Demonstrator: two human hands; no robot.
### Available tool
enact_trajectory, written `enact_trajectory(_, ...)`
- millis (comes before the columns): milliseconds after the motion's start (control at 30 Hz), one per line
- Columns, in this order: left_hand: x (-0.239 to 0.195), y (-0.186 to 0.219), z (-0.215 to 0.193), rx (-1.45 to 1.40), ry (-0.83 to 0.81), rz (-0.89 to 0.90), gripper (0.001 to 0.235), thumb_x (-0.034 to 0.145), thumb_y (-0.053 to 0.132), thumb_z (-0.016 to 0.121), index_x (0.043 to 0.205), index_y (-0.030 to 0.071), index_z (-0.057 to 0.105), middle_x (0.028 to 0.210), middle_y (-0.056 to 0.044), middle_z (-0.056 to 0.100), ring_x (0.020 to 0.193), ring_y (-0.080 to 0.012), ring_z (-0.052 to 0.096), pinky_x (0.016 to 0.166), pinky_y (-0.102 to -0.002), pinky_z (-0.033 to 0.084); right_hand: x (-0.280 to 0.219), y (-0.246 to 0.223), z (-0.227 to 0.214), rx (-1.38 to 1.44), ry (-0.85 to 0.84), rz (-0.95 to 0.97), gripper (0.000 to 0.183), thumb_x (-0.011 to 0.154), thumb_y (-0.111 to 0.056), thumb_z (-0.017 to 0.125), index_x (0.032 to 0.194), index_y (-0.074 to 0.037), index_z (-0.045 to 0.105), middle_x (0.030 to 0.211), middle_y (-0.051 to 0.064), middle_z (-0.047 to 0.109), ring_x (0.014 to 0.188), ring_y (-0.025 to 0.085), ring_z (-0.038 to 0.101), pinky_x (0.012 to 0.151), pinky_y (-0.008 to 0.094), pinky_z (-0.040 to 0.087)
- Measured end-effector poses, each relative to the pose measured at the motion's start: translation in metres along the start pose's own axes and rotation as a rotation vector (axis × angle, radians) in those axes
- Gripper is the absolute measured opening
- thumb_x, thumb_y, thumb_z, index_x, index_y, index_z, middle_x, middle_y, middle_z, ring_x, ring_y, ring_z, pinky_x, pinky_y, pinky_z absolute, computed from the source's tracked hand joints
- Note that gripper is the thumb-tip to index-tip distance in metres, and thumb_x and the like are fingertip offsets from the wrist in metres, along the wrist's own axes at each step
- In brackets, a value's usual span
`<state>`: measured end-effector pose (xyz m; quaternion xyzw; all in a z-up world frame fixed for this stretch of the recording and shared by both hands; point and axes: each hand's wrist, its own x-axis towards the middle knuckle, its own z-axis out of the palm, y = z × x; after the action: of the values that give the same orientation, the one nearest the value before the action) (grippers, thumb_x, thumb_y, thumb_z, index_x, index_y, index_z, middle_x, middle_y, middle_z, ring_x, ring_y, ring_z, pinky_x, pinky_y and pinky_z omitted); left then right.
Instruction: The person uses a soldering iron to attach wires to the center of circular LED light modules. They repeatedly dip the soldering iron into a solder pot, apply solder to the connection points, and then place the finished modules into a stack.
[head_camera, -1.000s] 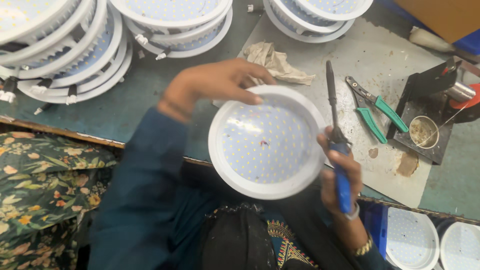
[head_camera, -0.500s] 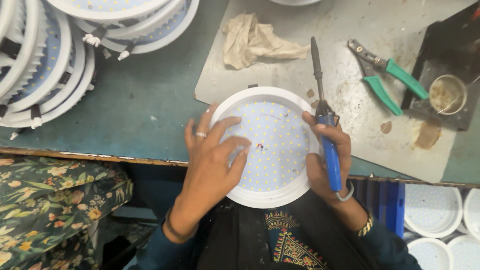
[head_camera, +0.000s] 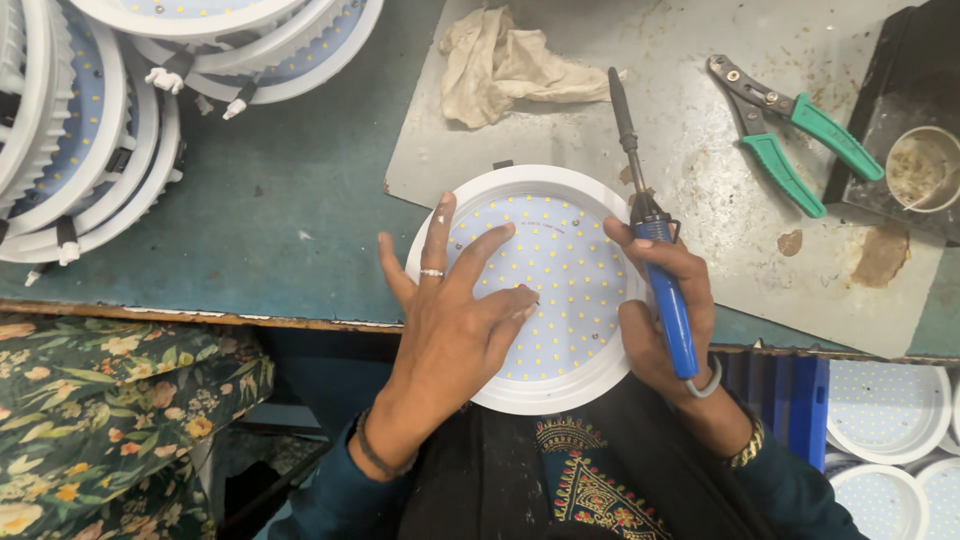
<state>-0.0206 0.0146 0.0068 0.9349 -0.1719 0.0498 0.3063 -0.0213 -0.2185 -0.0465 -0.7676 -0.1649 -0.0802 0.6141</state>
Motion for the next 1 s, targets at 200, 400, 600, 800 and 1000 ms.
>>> enact_trajectory(200,0.010,-0.001,-0.003,0.015,-0.028,0.041,0.007,0.082,0.029,0.080,0.081,0.023,0.078,0.143,-0.005,0.056,0.151,-0.0465,0.018,0.107,-0.085,0.003,0.003,-0.002,-0.003,-0.062,-0.015,-0.004,0.066,0.074,0.022,0.042,0.133,-0.006,0.040,0.146,0.026,0.060,0.145,0.027,0.052,0.127,0.039,0.035)
enact_trajectory(400,0.007,-0.004,0.002,0.036,0.026,0.091,0.009,0.086,0.026,0.078,0.085,0.017,0.075,0.139,-0.007,0.057,0.151,-0.0485,0.023,0.109,-0.072,0.021,0.001,-0.002,-0.002,-0.077,-0.026,-0.001,0.065,0.075,0.023,0.041,0.133,-0.005,0.039,0.146,0.027,0.059,0.150,0.029,0.048,0.129,0.040,0.032)
enact_trajectory(600,0.005,-0.008,0.006,0.043,0.054,0.046,0.009,0.082,0.022,0.078,0.079,0.014,0.074,0.135,-0.005,0.062,0.151,-0.0428,0.030,0.107,-0.065,0.025,0.002,-0.004,-0.003,-0.088,-0.022,0.019,0.064,0.075,0.022,0.039,0.133,-0.005,0.038,0.147,0.030,0.057,0.150,0.032,0.050,0.127,0.038,0.035)
enact_trajectory(800,0.004,-0.010,0.001,-0.021,0.058,0.046,0.008,0.082,0.024,0.080,0.080,0.016,0.078,0.138,-0.005,0.061,0.152,-0.0408,0.028,0.109,-0.065,0.025,0.000,-0.005,-0.001,-0.110,0.007,0.051,0.063,0.076,0.021,0.041,0.133,-0.006,0.038,0.147,0.029,0.058,0.148,0.033,0.052,0.123,0.035,0.038)
enact_trajectory(1000,0.002,-0.009,-0.003,-0.061,0.034,0.016,0.004,0.079,0.020,0.080,0.082,0.018,0.082,0.140,-0.006,0.061,0.151,-0.0411,0.027,0.108,-0.067,0.023,-0.006,-0.004,0.001,-0.013,0.061,0.033,0.060,0.085,0.022,0.043,0.138,-0.005,0.036,0.153,0.029,0.049,0.150,0.038,0.050,0.129,0.041,0.038)
